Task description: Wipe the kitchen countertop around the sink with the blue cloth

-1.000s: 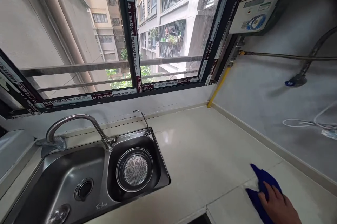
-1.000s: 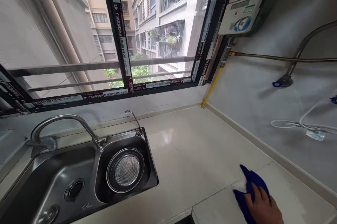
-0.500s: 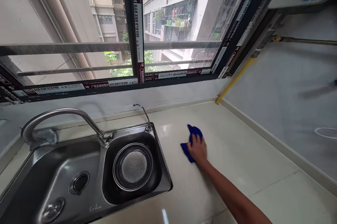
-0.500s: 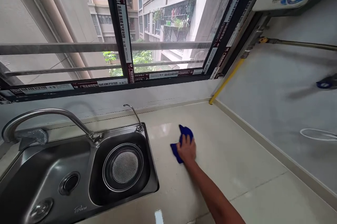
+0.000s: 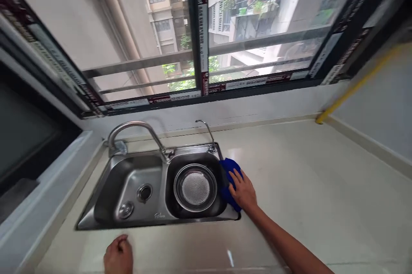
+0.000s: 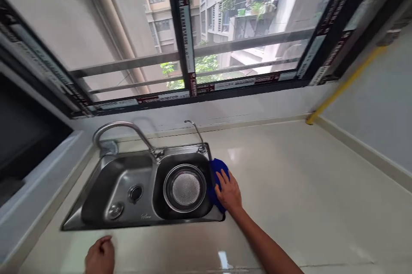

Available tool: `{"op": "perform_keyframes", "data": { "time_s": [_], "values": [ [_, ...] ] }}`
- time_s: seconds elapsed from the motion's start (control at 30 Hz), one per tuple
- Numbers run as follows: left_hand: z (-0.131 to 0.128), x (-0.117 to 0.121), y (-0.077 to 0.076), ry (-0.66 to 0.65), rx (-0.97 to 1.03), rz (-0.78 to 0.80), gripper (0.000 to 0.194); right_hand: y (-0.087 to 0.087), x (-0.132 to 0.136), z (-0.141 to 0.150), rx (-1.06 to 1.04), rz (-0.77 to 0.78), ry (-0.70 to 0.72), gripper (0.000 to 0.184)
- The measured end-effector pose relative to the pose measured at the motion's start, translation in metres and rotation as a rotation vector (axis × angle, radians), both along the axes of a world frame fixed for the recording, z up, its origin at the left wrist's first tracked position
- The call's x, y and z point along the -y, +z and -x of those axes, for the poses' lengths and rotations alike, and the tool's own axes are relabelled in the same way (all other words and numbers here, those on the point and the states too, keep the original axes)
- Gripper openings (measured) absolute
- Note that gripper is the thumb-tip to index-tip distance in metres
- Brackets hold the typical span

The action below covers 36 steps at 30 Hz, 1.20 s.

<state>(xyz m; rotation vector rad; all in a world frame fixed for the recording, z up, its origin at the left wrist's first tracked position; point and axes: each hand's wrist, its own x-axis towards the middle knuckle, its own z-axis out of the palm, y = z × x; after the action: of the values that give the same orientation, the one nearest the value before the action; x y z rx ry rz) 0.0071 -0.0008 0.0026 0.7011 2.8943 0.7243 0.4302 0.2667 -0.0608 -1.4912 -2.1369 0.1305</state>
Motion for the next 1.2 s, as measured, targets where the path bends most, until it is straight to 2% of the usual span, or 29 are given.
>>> {"op": "perform_keyframes", "data": {
  "time_s": [0.2, 0.33, 0.43, 0.57, 0.73, 0.97, 1.1, 1.2],
  "values": [
    [-0.010, 0.009, -0.007, 0.017, -0.034, -0.077, 0.037, -0.018, 0.077, -0.044, 0.012, -0.110, 0.192, 0.060],
    [-0.011, 0.012, -0.013, 0.028, -0.023, -0.121, 0.034, -0.012, 0.120, -0.078, 0.099, -0.110, 0.353, 0.064],
    [-0.012, 0.013, -0.015, 0.032, -0.014, -0.141, 0.033, -0.002, 0.133, -0.088, 0.138, -0.127, 0.457, 0.066],
    [-0.012, 0.014, -0.017, 0.050, -0.011, -0.155, 0.033, 0.005, 0.134, -0.073, 0.159, -0.136, 0.535, 0.071],
    [-0.012, 0.017, -0.021, 0.055, -0.009, -0.224, 0.032, 0.008, 0.141, -0.019, 0.137, -0.077, 0.695, 0.072],
    [-0.016, 0.033, -0.033, -0.010, 0.096, -0.480, 0.033, 0.013, 0.163, 0.097, 0.159, -0.066, 0.881, 0.073],
    [-0.018, 0.065, -0.032, -0.013, 0.218, -0.637, 0.030, 0.018, 0.180, 0.177, 0.204, -0.035, 1.006, 0.075],
    [-0.015, 0.108, -0.035, 0.044, 0.261, -0.677, 0.031, 0.020, 0.197, 0.243, 0.208, 0.014, 1.082, 0.073]
  ]
}}
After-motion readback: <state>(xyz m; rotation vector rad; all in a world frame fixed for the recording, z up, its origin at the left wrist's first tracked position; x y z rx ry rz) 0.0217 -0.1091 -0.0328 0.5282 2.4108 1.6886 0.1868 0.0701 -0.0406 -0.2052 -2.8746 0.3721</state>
